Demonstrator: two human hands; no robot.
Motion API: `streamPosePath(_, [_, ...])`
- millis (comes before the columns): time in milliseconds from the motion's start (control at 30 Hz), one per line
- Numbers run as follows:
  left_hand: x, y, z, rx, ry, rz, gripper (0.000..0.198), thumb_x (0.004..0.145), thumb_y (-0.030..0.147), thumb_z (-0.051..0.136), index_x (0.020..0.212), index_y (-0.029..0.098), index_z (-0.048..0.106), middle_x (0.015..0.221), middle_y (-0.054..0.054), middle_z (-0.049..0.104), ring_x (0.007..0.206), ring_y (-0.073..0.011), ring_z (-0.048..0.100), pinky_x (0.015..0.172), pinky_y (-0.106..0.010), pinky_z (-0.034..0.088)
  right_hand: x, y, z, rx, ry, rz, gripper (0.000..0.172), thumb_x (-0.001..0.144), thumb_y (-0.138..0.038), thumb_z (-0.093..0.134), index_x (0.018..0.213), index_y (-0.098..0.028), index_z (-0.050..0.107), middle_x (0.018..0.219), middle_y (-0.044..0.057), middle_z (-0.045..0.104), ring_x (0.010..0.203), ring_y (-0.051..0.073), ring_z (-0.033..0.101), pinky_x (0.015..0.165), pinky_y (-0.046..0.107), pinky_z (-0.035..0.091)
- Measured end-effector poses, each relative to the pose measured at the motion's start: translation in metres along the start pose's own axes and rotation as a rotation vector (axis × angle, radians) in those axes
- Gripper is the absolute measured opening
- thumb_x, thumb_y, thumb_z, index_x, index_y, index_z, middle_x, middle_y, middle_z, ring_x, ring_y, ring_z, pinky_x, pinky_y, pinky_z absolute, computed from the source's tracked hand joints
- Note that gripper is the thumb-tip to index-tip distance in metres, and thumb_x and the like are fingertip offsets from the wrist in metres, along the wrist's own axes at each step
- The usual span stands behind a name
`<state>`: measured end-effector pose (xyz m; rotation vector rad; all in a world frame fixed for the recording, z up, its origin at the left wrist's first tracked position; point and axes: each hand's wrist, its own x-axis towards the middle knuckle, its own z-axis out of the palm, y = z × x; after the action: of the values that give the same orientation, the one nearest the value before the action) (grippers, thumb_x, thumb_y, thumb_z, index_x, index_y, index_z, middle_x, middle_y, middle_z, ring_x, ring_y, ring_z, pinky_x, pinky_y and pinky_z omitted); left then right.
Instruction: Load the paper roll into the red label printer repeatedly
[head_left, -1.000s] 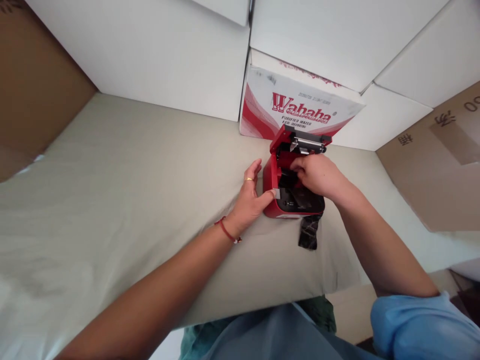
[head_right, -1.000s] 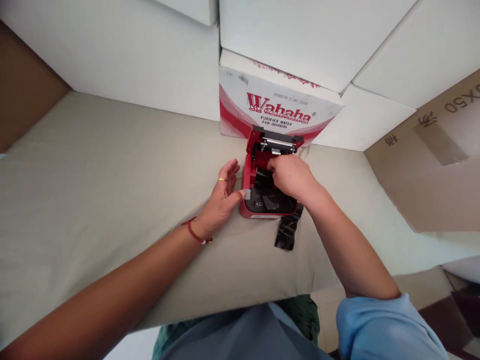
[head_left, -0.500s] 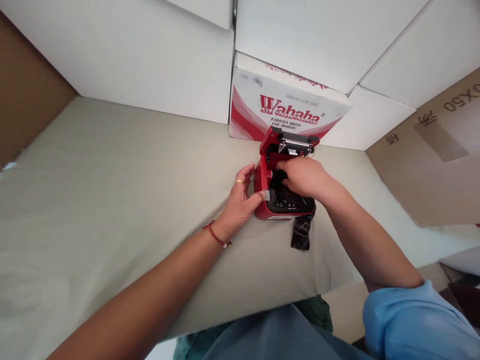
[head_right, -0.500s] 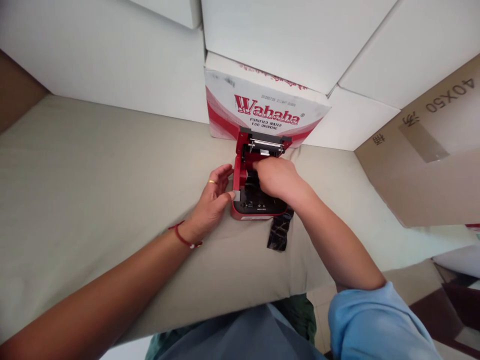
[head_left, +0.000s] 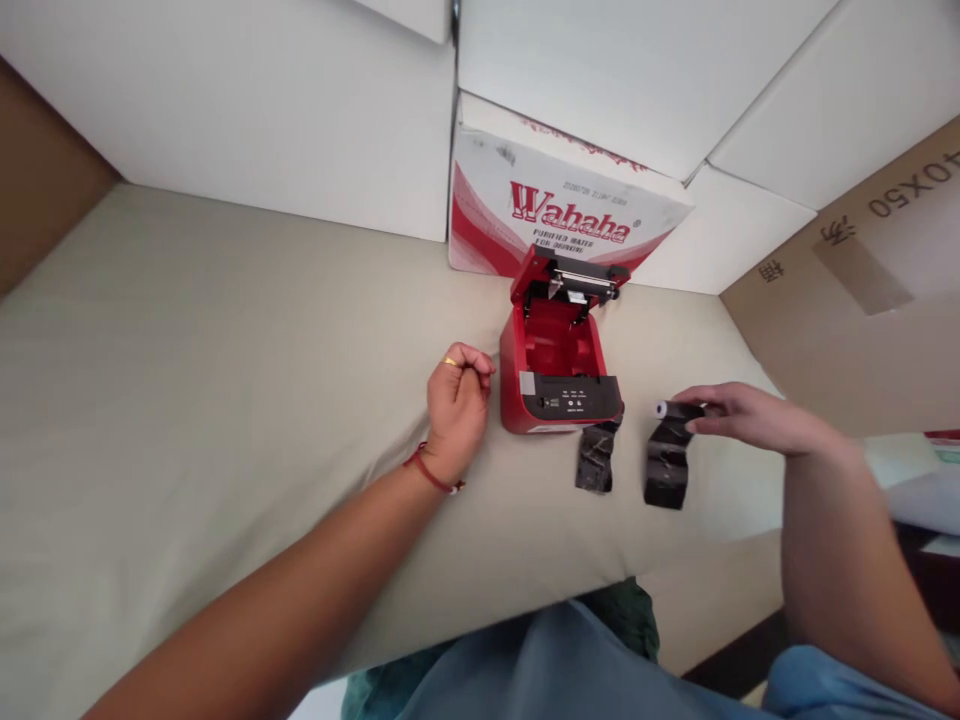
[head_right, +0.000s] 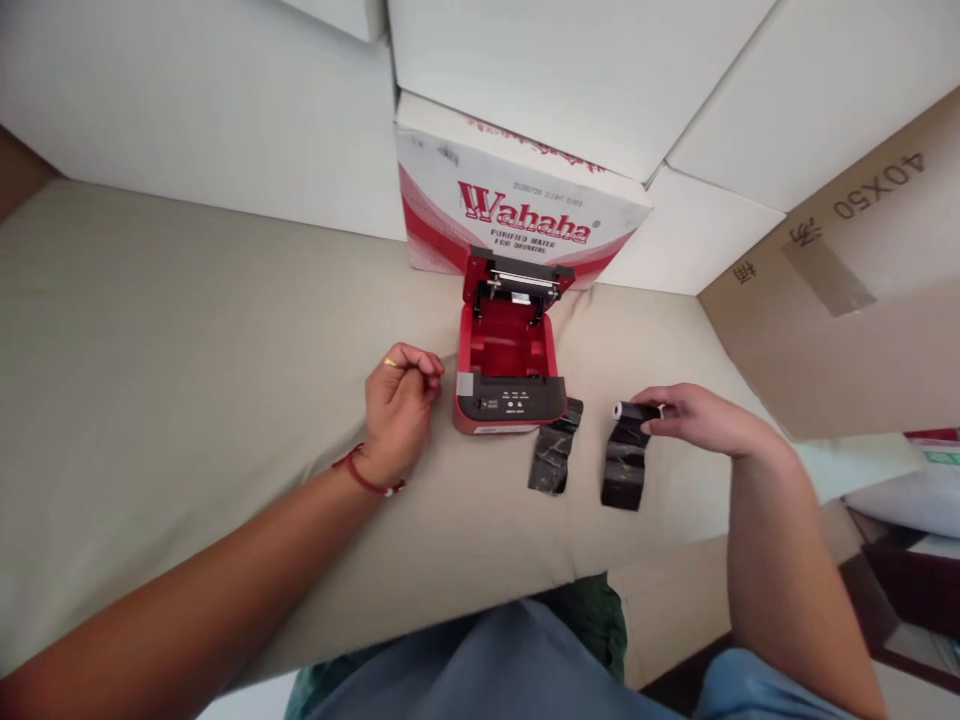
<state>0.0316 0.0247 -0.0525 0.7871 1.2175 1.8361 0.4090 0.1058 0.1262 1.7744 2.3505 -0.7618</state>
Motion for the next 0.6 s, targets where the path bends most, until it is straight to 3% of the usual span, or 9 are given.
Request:
streamPosePath(67, [-0.002,0.005,-0.002,0.025,-0.04,0.005,0.009,0.074,0.015,0.06,0.073,0.024,0.06,0.072,0.002,0.059,0.066,-0.0151,0.046,0.062,-0.028,0.034,0.007,0.007,0.019,0.008,-0.021,0.087,0.046,0.079,-0.061,0.089,0.11,-0.028,0.095,0.095,0.008,0.09,0.082,0.03,0.08,0.082,0.043,0.066])
streamPosePath(133, [-0.003,0.009,-0.003,0.044,-0.084,0.005,0.009,0.067,0.015,0.059,0.066,0.024,0.057,0.066,0.002,0.054,0.065,-0.0151,0.044,0.063,-0.029,0.032,0.014,0.004,0.036,0.027,0.056,0.106,0.049,0.087,-0.057,0.082,0.123,-0.026,0.094,0.093,0.008,0.088,0.08,0.028,0.078,0.081,0.043,0.064])
streamPosePath(200, [-0.004,0.012,-0.003,0.047,-0.124,-0.003,0.008,0.063,0.017,0.056,0.06,0.024,0.053,0.061,0.002,0.05,0.063,-0.0151,0.042,0.062,-0.03,0.031,0.02,-0.005,0.049,0.067,0.136,0.071,0.052,0.099,-0.056,0.069,0.133,-0.024,0.091,0.102,0.01,0.089,0.088,0.029,0.079,0.086,0.043,0.064])
streamPosePath(300, [-0.005,0.012,-0.003,0.042,-0.154,-0.018,0.01,0.06,0.02,0.055,0.056,0.025,0.047,0.056,0.003,0.045,0.059,-0.0151,0.039,0.06,-0.031,0.029,0.032,-0.027,0.068,0.126,0.152,-0.028,0.046,0.105,-0.053,0.063,0.127,-0.024,0.091,0.119,0.012,0.091,0.1,0.029,0.081,0.095,0.042,0.064])
streamPosePath(467, [-0.003,0.009,0.0,0.044,-0.123,-0.04,0.011,0.067,0.022,0.057,0.061,0.026,0.048,0.062,0.001,0.054,0.06,-0.0156,0.046,0.06,-0.031,0.035,0.042,-0.054,0.093,0.159,-0.017,-0.174,0.038,0.102,-0.051,0.072,0.12,-0.024,0.092,0.118,0.009,0.089,0.092,0.025,0.078,0.085,0.037,0.063])
streamPosePath(600, [-0.001,0.008,0.001,0.088,-0.031,-0.018,0.01,0.085,0.025,0.066,0.084,0.026,0.056,0.079,0.002,0.059,0.067,-0.0155,0.048,0.064,-0.029,0.04,0.024,-0.058,0.08,0.144,-0.117,-0.222,0.037,0.096,-0.051,0.083,0.118,-0.022,0.092,0.114,0.01,0.087,0.091,0.025,0.078,0.087,0.039,0.065])
